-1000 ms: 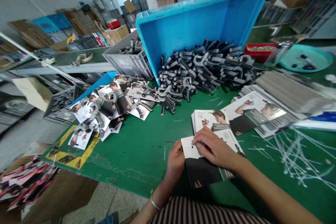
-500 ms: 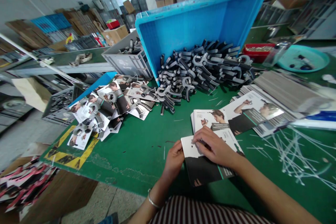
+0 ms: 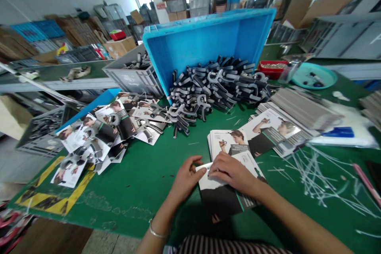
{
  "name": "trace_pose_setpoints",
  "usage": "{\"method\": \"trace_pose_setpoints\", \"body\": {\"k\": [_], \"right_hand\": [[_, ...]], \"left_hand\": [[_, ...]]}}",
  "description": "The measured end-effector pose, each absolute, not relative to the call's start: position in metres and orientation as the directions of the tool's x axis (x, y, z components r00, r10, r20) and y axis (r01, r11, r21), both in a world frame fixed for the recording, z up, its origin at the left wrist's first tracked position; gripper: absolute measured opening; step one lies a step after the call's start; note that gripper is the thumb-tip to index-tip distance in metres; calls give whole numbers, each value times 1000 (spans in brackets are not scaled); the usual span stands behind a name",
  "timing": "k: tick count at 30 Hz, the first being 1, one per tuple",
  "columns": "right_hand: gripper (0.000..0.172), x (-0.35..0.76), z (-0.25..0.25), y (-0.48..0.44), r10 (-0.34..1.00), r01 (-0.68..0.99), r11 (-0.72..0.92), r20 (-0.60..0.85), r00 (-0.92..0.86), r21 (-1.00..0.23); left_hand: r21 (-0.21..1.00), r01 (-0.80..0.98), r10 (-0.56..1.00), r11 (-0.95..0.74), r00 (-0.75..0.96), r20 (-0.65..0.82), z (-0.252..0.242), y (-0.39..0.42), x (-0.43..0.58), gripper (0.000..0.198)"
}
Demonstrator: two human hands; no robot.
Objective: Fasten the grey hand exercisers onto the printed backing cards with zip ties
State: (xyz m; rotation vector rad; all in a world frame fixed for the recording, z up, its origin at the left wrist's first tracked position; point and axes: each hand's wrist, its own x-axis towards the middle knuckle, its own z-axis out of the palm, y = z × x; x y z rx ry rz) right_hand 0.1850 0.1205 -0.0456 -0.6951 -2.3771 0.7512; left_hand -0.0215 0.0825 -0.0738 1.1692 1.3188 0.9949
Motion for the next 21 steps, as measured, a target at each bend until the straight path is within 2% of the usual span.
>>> {"method": "trace_pose_setpoints", "body": {"k": [2, 3, 5, 7, 9, 12, 14, 18, 21], "right_hand": [[13, 197, -34, 120, 626, 282, 714, 404, -667, -641], [11, 206, -28, 121, 657, 290, 704, 441, -612, -648], [11, 230, -18, 129, 775, 366, 624, 485, -406, -691], [14, 256, -16, 147, 881, 465, 460, 453, -134, -757], [18, 278, -22, 176, 928, 539, 307, 372, 13, -785], [17, 287, -38, 233, 967, 668, 232, 242, -79, -707], [16, 274, -45, 271, 975, 725, 218, 186, -125, -654], [18, 214, -49, 327, 979, 720, 199, 108, -171, -665], [20, 160, -54, 349, 975, 703, 102, -70, -211, -704]], "left_hand": [[967, 132, 950, 218, 200, -242, -67, 90, -23, 32], [964, 114, 943, 241, 208, -260, -64, 92, -23, 32], [968, 30, 965, 249, 80, -251, -60, 92, -20, 34], [974, -59, 973, 217, -65, -220, -59, 90, -14, 36], [965, -92, 966, 246, -58, -252, -64, 86, -7, 43], [928, -8, 923, 373, 109, -370, -77, 80, 6, 64], [915, 44, 902, 402, 151, -404, -86, 76, 14, 74], [917, 110, 908, 384, 134, -396, -96, 65, 23, 72], [903, 171, 902, 394, 118, -416, -99, 60, 28, 70]]}}
